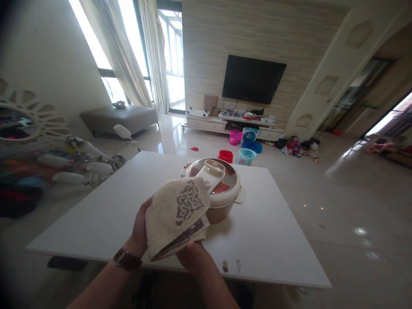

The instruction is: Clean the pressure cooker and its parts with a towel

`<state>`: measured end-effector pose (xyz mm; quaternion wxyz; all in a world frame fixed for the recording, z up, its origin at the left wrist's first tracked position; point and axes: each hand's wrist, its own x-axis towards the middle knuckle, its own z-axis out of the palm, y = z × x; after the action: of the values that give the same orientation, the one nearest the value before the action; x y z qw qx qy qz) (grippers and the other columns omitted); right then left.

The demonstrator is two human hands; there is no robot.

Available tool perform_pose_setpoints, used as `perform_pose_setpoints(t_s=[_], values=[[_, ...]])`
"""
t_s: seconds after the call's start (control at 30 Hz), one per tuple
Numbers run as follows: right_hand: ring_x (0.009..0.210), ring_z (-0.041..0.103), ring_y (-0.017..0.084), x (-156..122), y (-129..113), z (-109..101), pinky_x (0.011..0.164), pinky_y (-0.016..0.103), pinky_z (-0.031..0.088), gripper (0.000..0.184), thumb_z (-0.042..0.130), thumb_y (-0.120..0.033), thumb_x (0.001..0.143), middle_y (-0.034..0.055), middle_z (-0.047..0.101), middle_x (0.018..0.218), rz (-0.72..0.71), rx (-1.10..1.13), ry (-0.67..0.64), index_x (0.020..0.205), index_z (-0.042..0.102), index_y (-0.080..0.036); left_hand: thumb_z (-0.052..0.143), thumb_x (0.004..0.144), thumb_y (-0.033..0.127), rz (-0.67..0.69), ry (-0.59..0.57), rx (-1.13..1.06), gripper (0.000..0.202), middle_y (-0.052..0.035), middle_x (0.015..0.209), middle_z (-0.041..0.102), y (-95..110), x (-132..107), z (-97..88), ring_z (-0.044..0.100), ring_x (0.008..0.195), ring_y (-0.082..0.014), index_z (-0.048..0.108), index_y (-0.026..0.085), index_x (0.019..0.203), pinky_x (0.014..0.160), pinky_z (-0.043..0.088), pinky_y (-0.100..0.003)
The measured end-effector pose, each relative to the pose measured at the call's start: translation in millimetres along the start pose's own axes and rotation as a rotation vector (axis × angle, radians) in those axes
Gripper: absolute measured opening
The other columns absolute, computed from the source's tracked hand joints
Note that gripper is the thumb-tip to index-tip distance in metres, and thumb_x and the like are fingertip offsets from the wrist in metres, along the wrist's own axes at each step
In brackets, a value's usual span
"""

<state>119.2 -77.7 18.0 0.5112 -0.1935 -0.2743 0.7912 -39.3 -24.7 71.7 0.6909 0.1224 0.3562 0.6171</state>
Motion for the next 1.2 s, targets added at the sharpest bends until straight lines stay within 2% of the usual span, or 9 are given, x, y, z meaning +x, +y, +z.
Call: perform_pose_setpoints(t_s=[0.1, 0.23, 0.33, 0.47, 0.63, 0.77, 0.93, 1.1, 1.2], values=[[0.137, 0.064, 0.033, 0.5, -15.4, -3.3, 0.123, 0.057, 0.043, 0.059, 0.096, -0.063, 0.059, 0.0062, 0.08, 0.126, -0.02, 0.018, 0.171, 0.107, 0.081, -0.032, 0.066, 0.087, 0.048, -0.059, 0.014, 0.033, 0.042, -0.017, 0.101, 0.083, -11.7, 6.1, 4.6, 0.07, 0.129, -0.0405, 0.08, 0.017, 0.112, 0.11, 0.057, -0.057], [0.128, 0.07, 0.036, -0.8, -43.7, -3.5, 0.116, 0.061, 0.05, 0.042, 0.095, -0.053, 0.064, 0.0081, 0.083, 0.112, -0.041, 0.052, 0.35, 0.095, 0.082, -0.028, 0.073, 0.081, 0.039, -0.128, -0.155, 0.12, 0.032, -0.0172, 0.1, 0.082, -33.3, 7.0, 8.0, 0.073, 0.122, -0.0382, 0.081, 0.017, 0.103, 0.106, 0.059, -0.05], [0.124, 0.072, 0.037, -13.3, -71.0, -9.3, 0.112, 0.062, 0.054, 0.038, 0.093, -0.05, 0.065, 0.0093, 0.084, 0.11, -0.129, 0.05, 0.434, 0.095, 0.083, -0.028, 0.073, 0.083, 0.047, -0.052, -0.334, 0.229, 0.032, -0.0133, 0.092, 0.08, -45.4, 5.4, 12.1, 0.076, 0.094, -0.0298, 0.08, 0.018, 0.095, 0.08, 0.061, -0.038], [0.12, 0.074, 0.034, -37.7, -118.5, -30.2, 0.11, 0.06, 0.056, 0.042, 0.088, -0.046, 0.07, 0.0084, 0.083, 0.111, -0.378, -0.111, 0.597, 0.109, 0.081, -0.03, 0.068, 0.084, 0.062, -0.012, -0.477, 0.391, 0.047, -0.0094, 0.072, 0.071, -52.3, 10.1, 17.4, 0.062, 0.058, -0.0155, 0.077, 0.016, 0.081, 0.049, 0.041, -0.024], [0.122, 0.071, 0.031, -41.5, -159.2, -54.5, 0.111, 0.053, 0.054, 0.056, 0.084, -0.049, 0.074, 0.0091, 0.081, 0.117, -0.799, -0.722, 0.818, 0.123, 0.075, -0.024, 0.07, 0.078, 0.061, 0.074, -0.202, 0.579, 0.051, -0.0022, 0.044, 0.049, -62.5, 29.9, 15.2, 0.043, 0.037, -0.0101, 0.063, 0.017, 0.052, 0.04, 0.027, -0.023], [0.105, 0.074, 0.035, -13.0, -148.3, -55.6, 0.095, 0.046, 0.057, 0.04, 0.067, -0.054, 0.09, 0.0154, 0.08, 0.093, -0.698, -1.402, 0.726, 0.096, 0.079, -0.017, 0.06, 0.077, 0.064, 0.102, -0.091, 0.583, 0.053, 0.0003, 0.039, 0.042, -66.4, 42.4, 9.2, 0.042, 0.034, -0.0109, 0.057, 0.02, 0.048, 0.038, 0.027, -0.024], [0.115, 0.067, 0.034, 28.7, -137.5, -45.5, 0.105, 0.048, 0.049, 0.034, 0.059, -0.036, 0.093, 0.0179, 0.077, 0.115, -0.757, -2.065, 0.558, 0.116, 0.077, -0.018, 0.054, 0.077, 0.056, 0.062, -0.019, 0.466, 0.044, -0.0008, 0.045, 0.048, -59.5, 46.6, 4.6, 0.047, 0.038, -0.0116, 0.059, 0.019, 0.053, 0.04, 0.027, -0.023], [0.095, 0.067, 0.029, 54.3, -172.8, -50.7, 0.09, 0.04, 0.051, 0.027, 0.057, -0.035, 0.093, 0.0166, 0.075, 0.1, -0.626, -2.2, 0.707, 0.103, 0.073, -0.015, 0.057, 0.075, 0.047, 0.019, 0.035, 0.378, 0.033, -0.0017, 0.053, 0.055, -44.1, 46.1, 2.2, 0.051, 0.043, -0.0113, 0.061, 0.017, 0.061, 0.043, 0.031, -0.022], [0.097, 0.066, 0.028, 59.7, -180.5, -63.2, 0.089, 0.039, 0.052, 0.03, 0.057, -0.036, 0.091, 0.0161, 0.074, 0.104, -0.696, -2.097, 0.712, 0.105, 0.072, -0.015, 0.062, 0.069, 0.04, 0.041, 0.077, 0.349, 0.024, -0.0002, 0.06, 0.059, -35.4, 47.7, 2.7, 0.052, 0.044, -0.0102, 0.064, 0.016, 0.073, 0.043, 0.031, -0.021]])
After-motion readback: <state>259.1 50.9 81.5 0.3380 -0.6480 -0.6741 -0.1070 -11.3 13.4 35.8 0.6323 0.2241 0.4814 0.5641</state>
